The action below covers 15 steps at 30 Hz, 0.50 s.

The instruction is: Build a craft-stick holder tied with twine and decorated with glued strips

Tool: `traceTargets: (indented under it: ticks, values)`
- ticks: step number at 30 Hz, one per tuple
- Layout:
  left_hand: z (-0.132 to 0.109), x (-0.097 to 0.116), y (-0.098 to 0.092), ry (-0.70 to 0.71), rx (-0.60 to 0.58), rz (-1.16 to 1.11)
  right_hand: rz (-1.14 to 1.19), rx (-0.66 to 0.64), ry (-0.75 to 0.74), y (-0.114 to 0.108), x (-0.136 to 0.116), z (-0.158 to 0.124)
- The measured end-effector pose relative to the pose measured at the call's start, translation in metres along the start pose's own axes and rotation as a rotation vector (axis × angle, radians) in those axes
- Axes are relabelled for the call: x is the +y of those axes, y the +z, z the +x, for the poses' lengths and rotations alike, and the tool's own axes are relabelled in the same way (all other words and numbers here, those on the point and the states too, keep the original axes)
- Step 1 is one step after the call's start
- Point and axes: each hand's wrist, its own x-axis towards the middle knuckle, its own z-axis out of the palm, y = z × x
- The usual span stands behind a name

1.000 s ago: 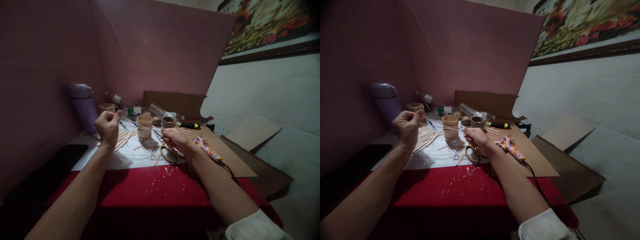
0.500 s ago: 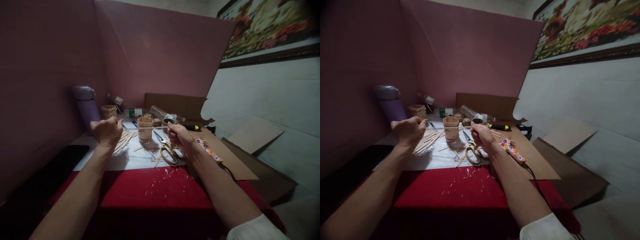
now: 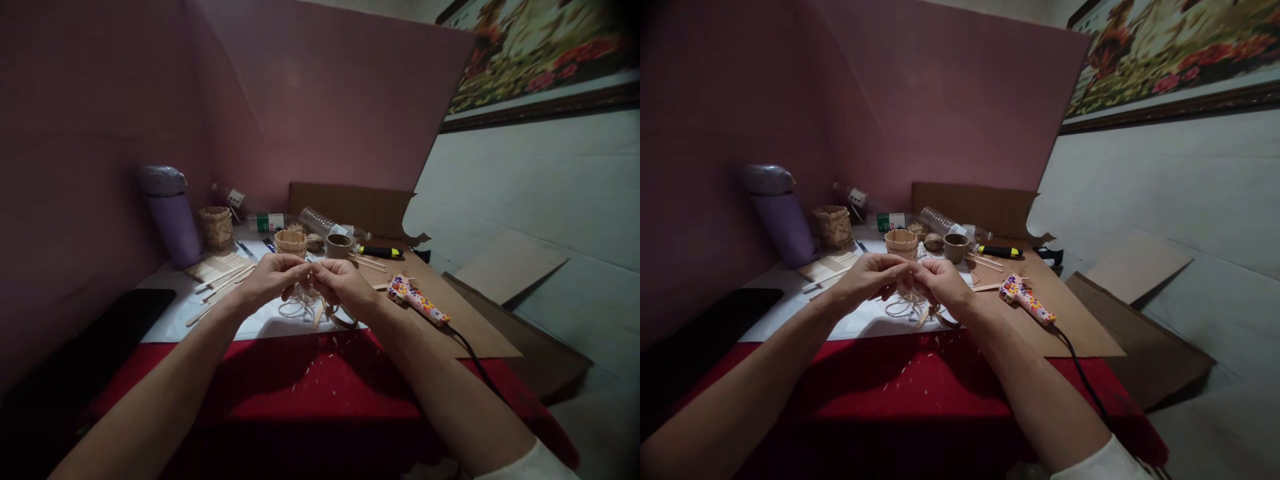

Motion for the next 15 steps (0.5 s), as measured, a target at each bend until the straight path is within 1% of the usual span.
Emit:
traceTargets:
  ticks: [2,4,6,8,12,14,15]
  values:
    - [-0.001,0.002,0.001,-0.02,0.009,-0.029,-0.019,0.015,-0.002,0.0,0.002,0.001]
    - [-0.001,0.002,-0.003,0.021,0.088,-0.01,-0.013,0.017,0.016,-0.001,0.002,0.001]
    - [0.001,0.002,-0.008,0.092,0.198,0.041,0.023,0.014,0.037,-0.003,0.001,0.001]
    - [0.004,0.0,-0.014,0.157,0.354,0.092,0.073,0.023,0.057,-0.006,-0.001,0.001]
    - [0.011,-0.01,-0.03,0.214,0.734,0.195,0.133,0.058,0.071,-0.009,-0.005,0.0]
    - [0.013,-0.017,-0.039,0.203,0.876,0.274,0.133,0.064,0.076,-0.01,-0.006,0.001]
    - [0.014,-0.019,-0.043,0.192,0.921,0.302,0.126,0.062,0.086,-0.011,-0.007,0.001]
